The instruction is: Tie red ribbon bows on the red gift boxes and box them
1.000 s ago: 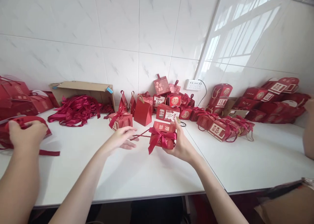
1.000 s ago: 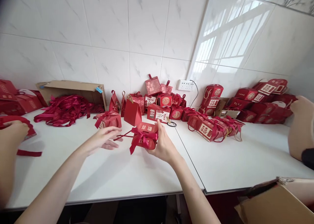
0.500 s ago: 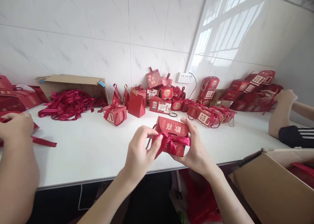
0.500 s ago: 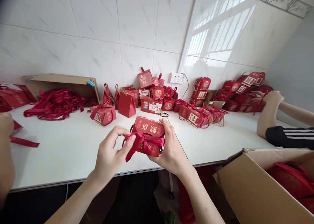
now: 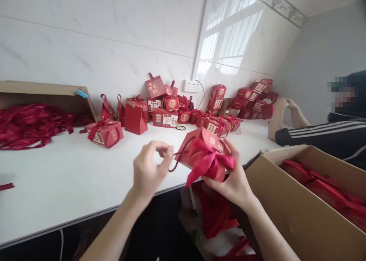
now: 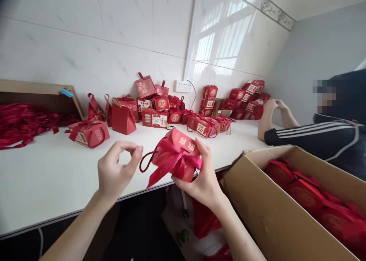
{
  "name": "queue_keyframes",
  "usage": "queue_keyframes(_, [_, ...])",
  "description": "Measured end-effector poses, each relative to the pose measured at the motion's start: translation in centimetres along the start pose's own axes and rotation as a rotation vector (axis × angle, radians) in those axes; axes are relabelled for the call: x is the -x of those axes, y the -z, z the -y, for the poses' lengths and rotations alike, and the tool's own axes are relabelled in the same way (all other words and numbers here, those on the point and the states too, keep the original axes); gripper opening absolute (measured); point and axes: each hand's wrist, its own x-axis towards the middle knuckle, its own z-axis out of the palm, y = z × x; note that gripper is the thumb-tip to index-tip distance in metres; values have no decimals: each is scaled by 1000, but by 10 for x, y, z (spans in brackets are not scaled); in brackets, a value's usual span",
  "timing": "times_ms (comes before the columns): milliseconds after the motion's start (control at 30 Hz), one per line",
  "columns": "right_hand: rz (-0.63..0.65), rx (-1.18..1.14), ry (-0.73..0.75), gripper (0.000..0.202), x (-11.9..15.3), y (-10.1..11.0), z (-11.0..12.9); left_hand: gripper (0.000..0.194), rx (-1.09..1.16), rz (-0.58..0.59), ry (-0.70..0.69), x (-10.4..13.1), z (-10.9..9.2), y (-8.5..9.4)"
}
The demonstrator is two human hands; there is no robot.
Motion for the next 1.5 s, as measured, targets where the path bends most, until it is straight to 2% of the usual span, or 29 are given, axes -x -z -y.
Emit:
queue_keyframes(67, [38,-252,-284,74,4,16,-4,14,-26,204,167,-6,21,-15])
queue_keyframes(100, [53,-379,-430,66,6,25,-5,16,-22,324,189,-7,29,-25])
queue_keyframes(200, [53,-644,-787,60,10,53,-6,24,23,695,76,1,45,-59])
queue_keyframes(267, [37,-706,-888,59,13,69,-5,46,6,914,3,14,46,-81])
queue_keyframes(333, [7,-689,-892,58,17,82,-3,68,-58,1107,-41,30,45,-99])
queue_keyframes(400, [-52,-660,-878,56,23,93,-1,76,-129,1225,-112,44,45,-110])
queue_keyframes(433, [-90,-666,-881,54,26,97,0,77,-157,1248,-155,50,46,-114])
queue_keyframes(567, [-214,-763,-948,49,39,112,4,82,-237,1209,-254,60,52,-117])
queue_keyframes(667, [-231,-619,-938,57,50,119,7,84,-300,1211,-289,60,52,-116])
queue_keyframes(733, [-229,-351,-800,60,58,124,8,84,-338,1221,-303,59,50,-116])
queue_keyframes(900, [-244,656,-215,82,76,140,11,82,-327,1207,-273,62,55,-120])
queue_keyframes(1000, [-183,948,-47,84,85,148,12,70,-233,1185,-205,59,54,-120])
queue_keyframes(1067, [-159,996,-13,85,89,149,14,54,-36,1142,-110,51,37,-116])
queue_keyframes(1100, [-154,1003,1,85,91,148,15,48,96,1107,-61,45,22,-112])
queue_keyframes(1200, [-137,1017,57,87,93,143,19,42,460,924,-11,26,-40,-99])
queue_keyframes(1300, [-114,1011,108,91,93,139,26,38,616,758,-46,13,-96,-93])
queue_keyframes(1400, [-118,999,119,90,94,139,33,13,689,592,-174,14,-123,-93])
queue_keyframes(1433, [-124,999,119,90,95,140,35,6,717,518,-253,18,-127,-93])
queue_keyframes(1500, [-131,1002,114,88,98,143,38,7,765,376,-460,29,-130,-91])
